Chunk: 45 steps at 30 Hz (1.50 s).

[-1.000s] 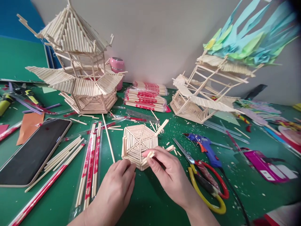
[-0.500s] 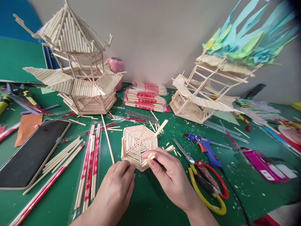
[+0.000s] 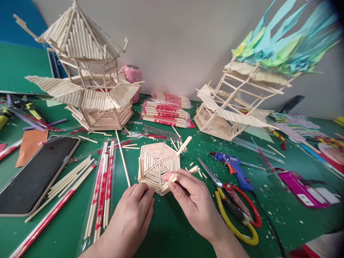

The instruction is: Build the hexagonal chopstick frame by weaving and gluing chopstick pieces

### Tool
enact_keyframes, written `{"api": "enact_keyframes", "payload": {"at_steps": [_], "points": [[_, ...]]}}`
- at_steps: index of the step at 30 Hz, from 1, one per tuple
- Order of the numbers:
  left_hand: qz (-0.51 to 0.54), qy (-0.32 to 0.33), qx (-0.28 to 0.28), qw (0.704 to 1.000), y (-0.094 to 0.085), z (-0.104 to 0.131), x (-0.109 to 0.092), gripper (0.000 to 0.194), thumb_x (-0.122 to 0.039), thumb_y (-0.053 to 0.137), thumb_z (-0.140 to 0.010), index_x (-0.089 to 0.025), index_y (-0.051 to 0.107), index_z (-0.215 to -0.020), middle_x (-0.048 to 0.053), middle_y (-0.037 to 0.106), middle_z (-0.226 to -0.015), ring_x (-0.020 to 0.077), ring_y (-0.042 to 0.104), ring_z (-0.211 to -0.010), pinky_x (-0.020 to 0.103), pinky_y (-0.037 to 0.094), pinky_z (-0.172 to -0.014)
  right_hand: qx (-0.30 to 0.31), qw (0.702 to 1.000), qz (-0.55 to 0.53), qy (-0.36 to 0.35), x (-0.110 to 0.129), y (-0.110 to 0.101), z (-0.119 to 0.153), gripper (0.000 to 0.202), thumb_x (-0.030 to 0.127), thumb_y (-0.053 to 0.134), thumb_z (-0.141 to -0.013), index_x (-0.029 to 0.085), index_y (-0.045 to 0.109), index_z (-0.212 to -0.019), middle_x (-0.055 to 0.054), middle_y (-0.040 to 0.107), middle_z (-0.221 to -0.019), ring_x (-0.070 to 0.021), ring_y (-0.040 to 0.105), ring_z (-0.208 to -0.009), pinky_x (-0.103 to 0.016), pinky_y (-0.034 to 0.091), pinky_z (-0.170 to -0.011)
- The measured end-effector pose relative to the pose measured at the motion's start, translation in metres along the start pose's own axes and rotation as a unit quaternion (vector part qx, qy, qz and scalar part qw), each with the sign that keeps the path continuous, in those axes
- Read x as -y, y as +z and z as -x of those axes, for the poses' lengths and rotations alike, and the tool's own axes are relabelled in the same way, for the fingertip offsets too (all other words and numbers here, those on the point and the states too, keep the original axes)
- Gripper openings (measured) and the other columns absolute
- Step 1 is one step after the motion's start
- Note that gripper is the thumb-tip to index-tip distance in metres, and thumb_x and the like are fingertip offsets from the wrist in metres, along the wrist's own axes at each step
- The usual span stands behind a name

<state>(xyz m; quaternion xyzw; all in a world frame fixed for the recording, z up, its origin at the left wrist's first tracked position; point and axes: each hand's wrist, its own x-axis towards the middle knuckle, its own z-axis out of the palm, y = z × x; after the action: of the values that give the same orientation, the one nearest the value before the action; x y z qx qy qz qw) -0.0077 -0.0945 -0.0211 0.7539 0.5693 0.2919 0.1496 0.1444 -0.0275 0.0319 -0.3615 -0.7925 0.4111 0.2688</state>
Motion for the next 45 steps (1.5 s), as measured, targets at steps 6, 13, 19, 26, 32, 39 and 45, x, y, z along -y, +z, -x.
{"api": "enact_keyframes", "payload": {"at_steps": [6,13,19,26,32,39,45], "points": [[-0.01,0.0,-0.005,1.0,0.0,0.0,0.0,0.023,-0.009,0.036,-0.083,-0.013,0.055,-0.095,0.01,0.056,-0.085,0.0219,0.056,-0.076,0.038,0.052,-0.067,-0.006,1.0,0.004,-0.007,-0.001,0.001,-0.001,0.018,0.015,0.042,-0.088,0.019,0.059,-0.094,-0.002,0.055,-0.082,-0.0143,0.054,-0.078,-0.023,0.043,-0.068],[-0.005,-0.001,-0.008,1.0,0.0,-0.001,0.0,0.023,-0.008,0.037,-0.083,-0.014,0.054,-0.097,0.01,0.056,-0.085,0.0218,0.056,-0.075,0.039,0.052,-0.067,-0.01,1.0,0.01,-0.026,-0.002,0.003,-0.001,0.018,0.013,0.043,-0.088,0.019,0.059,-0.093,-0.002,0.054,-0.083,-0.0136,0.054,-0.079,-0.023,0.043,-0.069],[-0.01,-0.003,-0.004,1.0,-0.001,-0.003,-0.001,0.02,-0.009,0.036,-0.083,-0.013,0.055,-0.088,0.011,0.056,-0.084,0.0225,0.057,-0.074,0.04,0.053,-0.065,-0.01,0.999,0.014,-0.028,-0.004,0.003,0.0,0.019,0.012,0.042,-0.088,0.02,0.058,-0.095,-0.002,0.053,-0.084,-0.0131,0.053,-0.078,-0.023,0.043,-0.068],[-0.01,0.0,-0.017,1.0,0.0,-0.001,-0.001,0.021,-0.009,0.038,-0.083,-0.012,0.057,-0.091,0.011,0.058,-0.083,0.0222,0.059,-0.073,0.039,0.054,-0.065,0.003,1.0,0.01,-0.026,-0.003,0.003,0.0,0.02,0.012,0.04,-0.089,0.019,0.057,-0.095,-0.003,0.055,-0.084,-0.0139,0.053,-0.08,-0.025,0.043,-0.071],[0.082,-0.05,-0.047,0.994,-0.003,-0.01,-0.01,0.019,-0.012,0.042,-0.081,-0.016,0.06,-0.086,0.008,0.061,-0.079,0.0183,0.061,-0.071,0.03,0.054,-0.065,0.002,1.0,0.01,-0.027,-0.002,0.001,-0.001,0.02,0.014,0.04,-0.088,0.018,0.058,-0.094,-0.004,0.056,-0.085,-0.0149,0.054,-0.08,-0.026,0.044,-0.072],[0.128,-0.099,0.029,0.986,-0.019,-0.007,-0.016,0.018,-0.013,0.045,-0.078,-0.019,0.061,-0.071,0.002,0.059,-0.063,0.0126,0.058,-0.053,0.02,0.048,-0.047,0.008,0.999,0.01,-0.032,-0.004,0.001,-0.001,0.019,0.013,0.041,-0.087,0.017,0.058,-0.093,-0.006,0.056,-0.086,-0.016,0.054,-0.081,-0.027,0.045,-0.073],[0.115,-0.097,0.081,0.985,-0.017,0.007,-0.018,0.023,-0.015,0.043,-0.081,-0.02,0.062,-0.07,0.002,0.058,-0.065,0.013,0.06,-0.055,0.02,0.048,-0.049,0.011,0.999,0.009,-0.039,-0.006,0.001,0.0,0.017,0.012,0.041,-0.087,0.016,0.057,-0.091,-0.006,0.055,-0.084,-0.0161,0.053,-0.079,-0.028,0.044,-0.072]]}}
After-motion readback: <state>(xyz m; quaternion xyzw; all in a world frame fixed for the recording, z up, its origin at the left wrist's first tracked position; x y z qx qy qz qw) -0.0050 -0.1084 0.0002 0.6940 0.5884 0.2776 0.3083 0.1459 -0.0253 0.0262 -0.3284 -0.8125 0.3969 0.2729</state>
